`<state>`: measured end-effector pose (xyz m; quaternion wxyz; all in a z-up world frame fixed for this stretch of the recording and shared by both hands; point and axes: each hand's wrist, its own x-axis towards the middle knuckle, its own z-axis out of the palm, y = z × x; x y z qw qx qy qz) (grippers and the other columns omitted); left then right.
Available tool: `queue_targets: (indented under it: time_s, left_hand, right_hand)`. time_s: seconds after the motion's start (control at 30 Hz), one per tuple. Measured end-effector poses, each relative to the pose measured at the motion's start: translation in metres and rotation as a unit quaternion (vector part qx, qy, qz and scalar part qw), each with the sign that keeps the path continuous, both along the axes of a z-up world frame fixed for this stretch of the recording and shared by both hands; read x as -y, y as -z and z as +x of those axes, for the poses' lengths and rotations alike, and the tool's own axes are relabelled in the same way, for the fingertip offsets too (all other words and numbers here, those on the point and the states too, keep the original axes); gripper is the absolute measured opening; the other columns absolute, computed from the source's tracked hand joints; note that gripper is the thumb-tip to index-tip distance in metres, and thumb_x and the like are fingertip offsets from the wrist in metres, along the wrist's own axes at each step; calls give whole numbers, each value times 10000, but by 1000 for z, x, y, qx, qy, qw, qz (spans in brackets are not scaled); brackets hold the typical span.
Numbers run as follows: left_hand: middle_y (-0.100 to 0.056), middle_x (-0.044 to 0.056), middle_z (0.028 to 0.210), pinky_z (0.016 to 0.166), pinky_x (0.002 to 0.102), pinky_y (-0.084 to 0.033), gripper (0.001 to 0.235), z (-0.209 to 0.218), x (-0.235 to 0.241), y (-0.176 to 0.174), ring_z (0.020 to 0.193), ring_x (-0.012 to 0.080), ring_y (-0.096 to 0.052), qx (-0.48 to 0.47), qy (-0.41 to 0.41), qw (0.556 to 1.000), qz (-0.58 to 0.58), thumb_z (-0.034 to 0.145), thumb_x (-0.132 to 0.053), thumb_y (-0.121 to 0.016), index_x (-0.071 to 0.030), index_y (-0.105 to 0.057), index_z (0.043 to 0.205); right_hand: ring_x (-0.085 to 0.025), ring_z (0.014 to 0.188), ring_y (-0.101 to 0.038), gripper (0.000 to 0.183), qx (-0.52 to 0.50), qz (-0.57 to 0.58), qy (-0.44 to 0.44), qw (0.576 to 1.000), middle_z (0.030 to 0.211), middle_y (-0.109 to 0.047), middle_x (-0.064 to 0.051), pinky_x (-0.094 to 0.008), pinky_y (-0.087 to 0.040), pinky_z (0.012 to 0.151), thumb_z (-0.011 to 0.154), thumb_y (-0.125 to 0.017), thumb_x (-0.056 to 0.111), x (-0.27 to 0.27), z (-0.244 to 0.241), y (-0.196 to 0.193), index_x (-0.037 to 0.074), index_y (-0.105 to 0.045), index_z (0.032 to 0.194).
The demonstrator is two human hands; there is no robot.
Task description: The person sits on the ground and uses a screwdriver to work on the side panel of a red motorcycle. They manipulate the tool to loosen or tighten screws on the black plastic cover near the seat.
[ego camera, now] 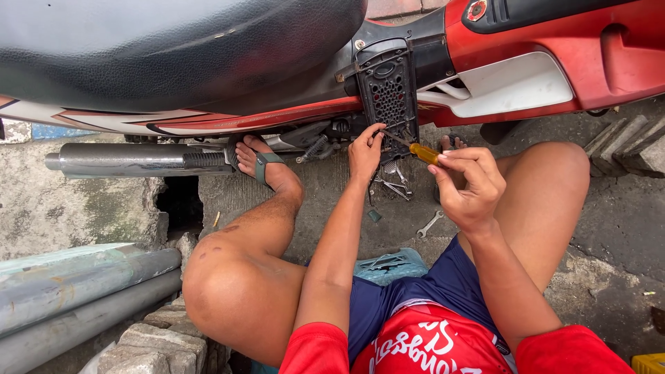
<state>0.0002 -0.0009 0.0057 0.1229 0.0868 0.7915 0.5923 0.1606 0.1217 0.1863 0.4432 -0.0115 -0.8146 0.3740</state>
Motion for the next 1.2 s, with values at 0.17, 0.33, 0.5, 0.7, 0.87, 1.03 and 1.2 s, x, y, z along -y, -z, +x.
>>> queue_targets:
  time_s: [0.17, 0.33, 0.5, 0.7, 0.87, 1.03, 1.2]
  left_hand:
    - [-390, -37, 536, 546, 311, -438, 237, -1, 0, -2, 508, 120, -481, 2, 6, 1000, -14, 947, -120, -682, -254, -780, 1116]
    - [-431, -57, 535, 539, 311, -448, 230, -1, 3, -19, 499, 111, -483, -7, 34, 999, -42, 966, -118, -659, -221, -756, 1147]
    - [-718, 125, 1000, 869, 511, -575, 428, -13, 5, -5, 1011, 346, -705, -19, 137, 983, -120, 975, -129, -621, -199, -614, 1397]
    - [-646, 242, 1276, 1026, 549, -536, 486, 9, -14, -15, 1227, 394, -631, 104, 32, 994, -33, 1031, -53, -484, -94, -489, 1516]
    - [-465, 267, 1496, 1107, 577, -491, 538, 35, -12, -44, 1373, 415, -499, 159, 32, 987, 21, 1063, -24, -411, -35, -298, 1589]
    - [-376, 259, 1572, 1130, 545, -500, 538, 30, -8, -32, 1419, 432, -436, 179, 26, 982, 51, 1069, -1, -405, 3, -263, 1587]
    - [-468, 233, 1523, 992, 475, -583, 491, 28, 3, -22, 1296, 365, -584, 181, -30, 978, 97, 1048, -14, -447, 6, -389, 1535]
  right_hand:
    - [-338, 895, -732, 129, -11, 25, 4, 1000, 995, -728, -192, -419, -590, 902, 884, -871, -65, 2, -3, 0, -43, -805, 993]
    - [-348, 915, -745, 141, -24, 42, -18, 999, 997, -737, -189, -420, -590, 953, 868, -867, -53, 6, -9, -5, -23, -805, 991]
    - [-326, 879, -744, 130, -7, 75, -11, 997, 988, -729, -143, -419, -623, 819, 889, -841, -55, 8, -14, -17, -7, -804, 1004]
    - [-362, 877, -725, 126, 25, 74, -15, 997, 975, -699, -141, -459, -600, 775, 896, -823, -52, 7, -13, -28, -9, -759, 995]
    - [-257, 732, -708, 120, 39, 7, -17, 999, 991, -698, -117, -344, -585, 646, 909, -817, -43, 14, -8, -15, 17, -776, 1004]
    - [-257, 692, -699, 133, 26, -21, -36, 999, 975, -680, -124, -346, -582, 609, 903, -807, -69, 16, -12, -14, 6, -774, 1008]
    - [-268, 695, -716, 170, 41, -56, -46, 997, 969, -665, -139, -333, -596, 595, 901, -795, -115, 2, -20, -11, -12, -779, 1035]
